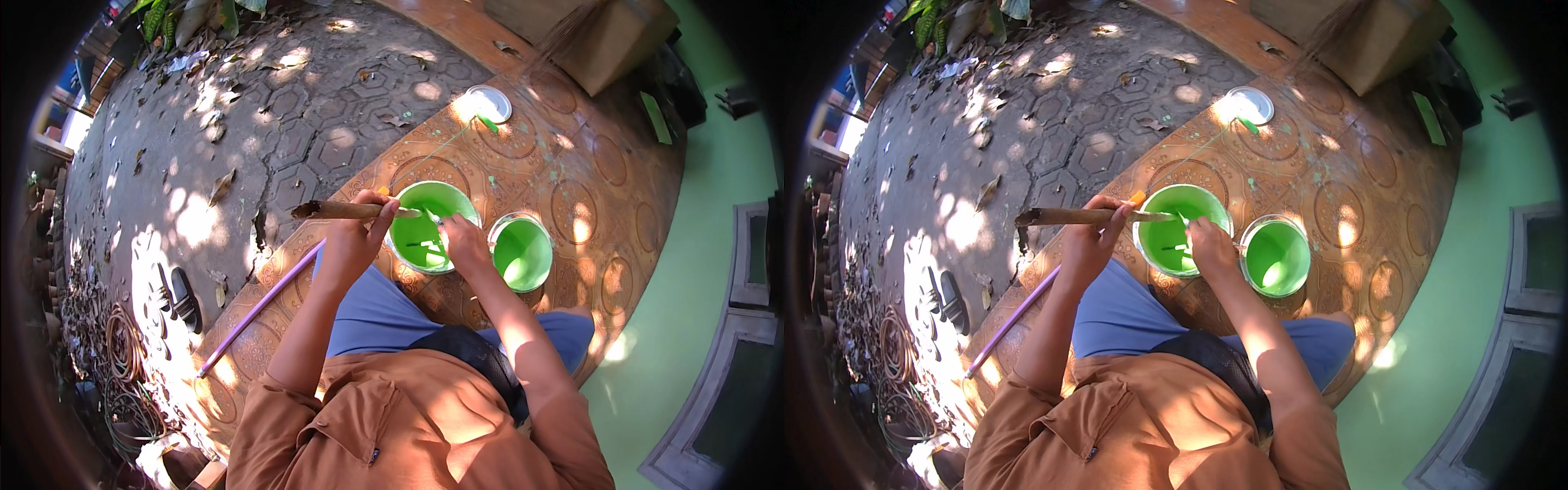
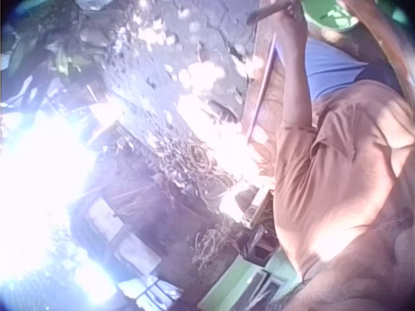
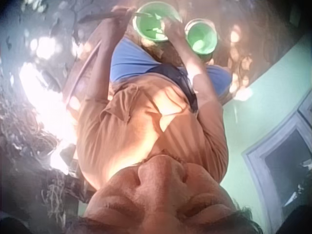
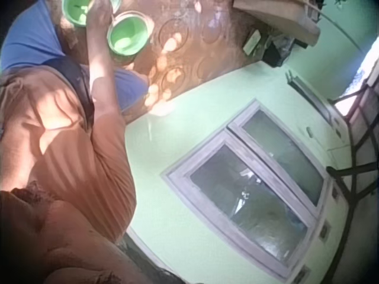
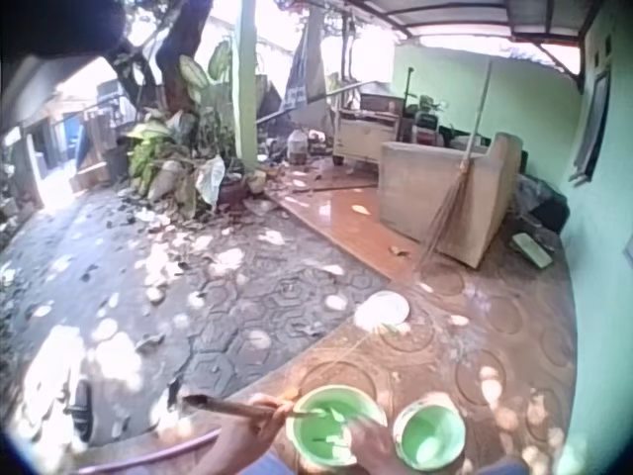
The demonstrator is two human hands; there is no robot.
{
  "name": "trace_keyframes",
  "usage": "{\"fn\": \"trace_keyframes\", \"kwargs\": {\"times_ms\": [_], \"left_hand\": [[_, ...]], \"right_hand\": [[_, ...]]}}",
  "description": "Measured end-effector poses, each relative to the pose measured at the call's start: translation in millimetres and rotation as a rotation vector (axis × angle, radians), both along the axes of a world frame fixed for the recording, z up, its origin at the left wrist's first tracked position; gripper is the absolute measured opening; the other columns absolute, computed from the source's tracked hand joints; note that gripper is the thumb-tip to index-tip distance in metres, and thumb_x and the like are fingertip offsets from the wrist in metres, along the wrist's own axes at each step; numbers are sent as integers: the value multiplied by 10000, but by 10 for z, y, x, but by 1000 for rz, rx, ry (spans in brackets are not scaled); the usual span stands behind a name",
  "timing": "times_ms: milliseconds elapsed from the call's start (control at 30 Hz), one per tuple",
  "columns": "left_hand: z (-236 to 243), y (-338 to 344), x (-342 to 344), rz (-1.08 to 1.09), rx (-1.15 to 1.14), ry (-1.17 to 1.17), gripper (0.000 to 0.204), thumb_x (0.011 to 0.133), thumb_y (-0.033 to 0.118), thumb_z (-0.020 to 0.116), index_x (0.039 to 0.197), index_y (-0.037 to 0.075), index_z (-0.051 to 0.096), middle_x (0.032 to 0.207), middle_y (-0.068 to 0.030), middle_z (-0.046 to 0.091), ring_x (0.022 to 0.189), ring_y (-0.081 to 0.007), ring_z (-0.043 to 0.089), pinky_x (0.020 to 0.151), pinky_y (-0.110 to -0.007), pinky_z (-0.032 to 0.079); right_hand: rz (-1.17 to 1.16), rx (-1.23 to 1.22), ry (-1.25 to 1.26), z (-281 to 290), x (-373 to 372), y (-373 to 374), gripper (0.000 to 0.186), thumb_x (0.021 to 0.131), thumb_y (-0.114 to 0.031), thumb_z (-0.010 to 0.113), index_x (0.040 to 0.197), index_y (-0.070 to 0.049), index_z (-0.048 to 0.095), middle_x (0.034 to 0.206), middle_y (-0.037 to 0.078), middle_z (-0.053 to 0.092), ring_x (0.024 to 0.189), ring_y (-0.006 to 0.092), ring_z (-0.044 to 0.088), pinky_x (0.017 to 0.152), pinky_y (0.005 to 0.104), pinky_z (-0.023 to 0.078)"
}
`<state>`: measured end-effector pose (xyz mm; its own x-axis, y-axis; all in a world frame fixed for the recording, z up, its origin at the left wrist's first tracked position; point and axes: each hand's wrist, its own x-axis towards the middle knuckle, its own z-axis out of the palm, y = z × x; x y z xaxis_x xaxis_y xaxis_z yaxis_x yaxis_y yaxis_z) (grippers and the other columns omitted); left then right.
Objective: The person sits on the floor and uses a stick to stir green paint in a bucket. They then use a paintbrush to scoop paint from the larger bucket and transfer it into a smaller bucket, repeating the process to fill the smaller container.
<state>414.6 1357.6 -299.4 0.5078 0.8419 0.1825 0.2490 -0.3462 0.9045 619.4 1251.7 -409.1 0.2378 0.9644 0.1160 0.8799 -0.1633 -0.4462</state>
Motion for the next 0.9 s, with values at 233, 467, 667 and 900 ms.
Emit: {"fn": "trace_keyframes", "kwargs": {"times_ms": [233,467,667,900], "left_hand": [[40,27,-10,-15,-88,-26,326,982,318,640,981,-8,647,803,-121,664,740,-168,642,654,-305,503],[81,-36,120,42,-89,-99,297,962,290,677,941,-4,644,737,-62,657,677,-94,595,609,-252,478],[100,-16,94,80,-130,-141,281,960,271,680,926,-6,645,736,-65,668,641,-96,599,587,-257,479],[138,-38,268,107,32,-109,261,941,232,699,866,-17,680,710,-88,666,611,-109,615,552,-269,474]], "right_hand": [[-144,-72,-56,-89,189,26,133,904,-152,624,924,-26,662,929,182,636,816,391,656,740,485,537],[-113,-9,-26,-93,97,1,148,894,-170,644,910,-22,648,913,183,645,806,404,655,726,504,534],[-201,27,-45,208,171,4,170,896,-181,647,889,-11,649,895,182,647,796,402,656,720,496,535],[-176,-22,-19,-33,141,-34,157,886,-180,658,909,-25,659,909,179,654,797,396,657,732,489,535]]}}
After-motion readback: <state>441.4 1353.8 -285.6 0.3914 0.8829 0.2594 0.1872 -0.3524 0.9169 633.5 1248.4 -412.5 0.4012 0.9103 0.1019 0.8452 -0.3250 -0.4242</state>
